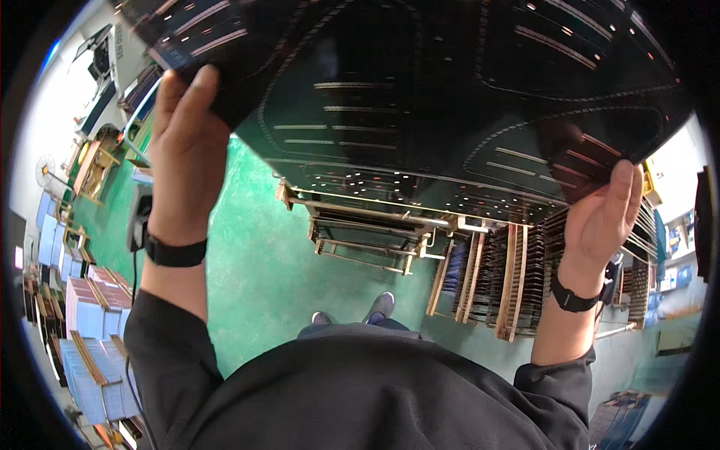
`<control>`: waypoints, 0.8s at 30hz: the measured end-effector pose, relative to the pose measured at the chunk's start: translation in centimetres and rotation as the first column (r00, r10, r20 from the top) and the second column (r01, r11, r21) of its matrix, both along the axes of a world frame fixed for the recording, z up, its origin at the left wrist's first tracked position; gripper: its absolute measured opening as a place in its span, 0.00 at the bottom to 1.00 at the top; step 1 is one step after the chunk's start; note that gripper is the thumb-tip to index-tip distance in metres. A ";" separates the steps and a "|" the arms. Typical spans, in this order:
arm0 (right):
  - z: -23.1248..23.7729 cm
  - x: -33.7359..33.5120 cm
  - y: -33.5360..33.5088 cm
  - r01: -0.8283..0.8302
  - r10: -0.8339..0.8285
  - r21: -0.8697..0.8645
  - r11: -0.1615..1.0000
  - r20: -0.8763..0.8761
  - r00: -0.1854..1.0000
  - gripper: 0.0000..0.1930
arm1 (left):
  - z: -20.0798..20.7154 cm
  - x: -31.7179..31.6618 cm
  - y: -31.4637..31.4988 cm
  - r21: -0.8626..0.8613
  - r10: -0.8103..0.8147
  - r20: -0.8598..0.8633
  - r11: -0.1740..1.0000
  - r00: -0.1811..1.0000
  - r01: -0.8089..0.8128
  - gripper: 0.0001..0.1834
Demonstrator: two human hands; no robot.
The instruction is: Organizing and placing circuit boards into metal storage racks.
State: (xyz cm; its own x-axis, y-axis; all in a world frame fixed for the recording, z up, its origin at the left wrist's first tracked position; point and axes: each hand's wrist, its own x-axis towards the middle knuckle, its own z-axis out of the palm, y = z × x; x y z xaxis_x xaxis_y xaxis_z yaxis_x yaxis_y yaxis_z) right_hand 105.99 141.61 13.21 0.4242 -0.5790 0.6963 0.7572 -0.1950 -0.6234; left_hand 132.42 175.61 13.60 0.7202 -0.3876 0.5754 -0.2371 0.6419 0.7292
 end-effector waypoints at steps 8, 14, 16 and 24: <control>-4.2 1.7 -2.0 0.126 -0.152 -0.112 0.986 -0.270 0.951 0.14 | -6.0 1.5 -2.9 0.011 0.086 -0.069 0.996 0.994 -0.085 0.19; -7.3 4.6 0.1 0.114 -0.148 -0.101 0.988 -0.450 0.881 0.14 | -10.1 4.5 -1.7 0.040 0.131 -0.096 0.991 0.987 -0.128 0.19; -7.9 5.3 0.1 0.130 -0.187 -0.146 0.981 -0.506 0.842 0.14 | -11.0 5.9 -1.5 0.032 0.112 -0.095 0.993 0.989 -0.109 0.18; -9.4 7.7 1.0 0.101 -0.075 0.027 0.995 -0.492 0.868 0.16 | -12.4 7.6 -0.2 0.067 0.077 -0.109 0.995 0.991 -0.070 0.20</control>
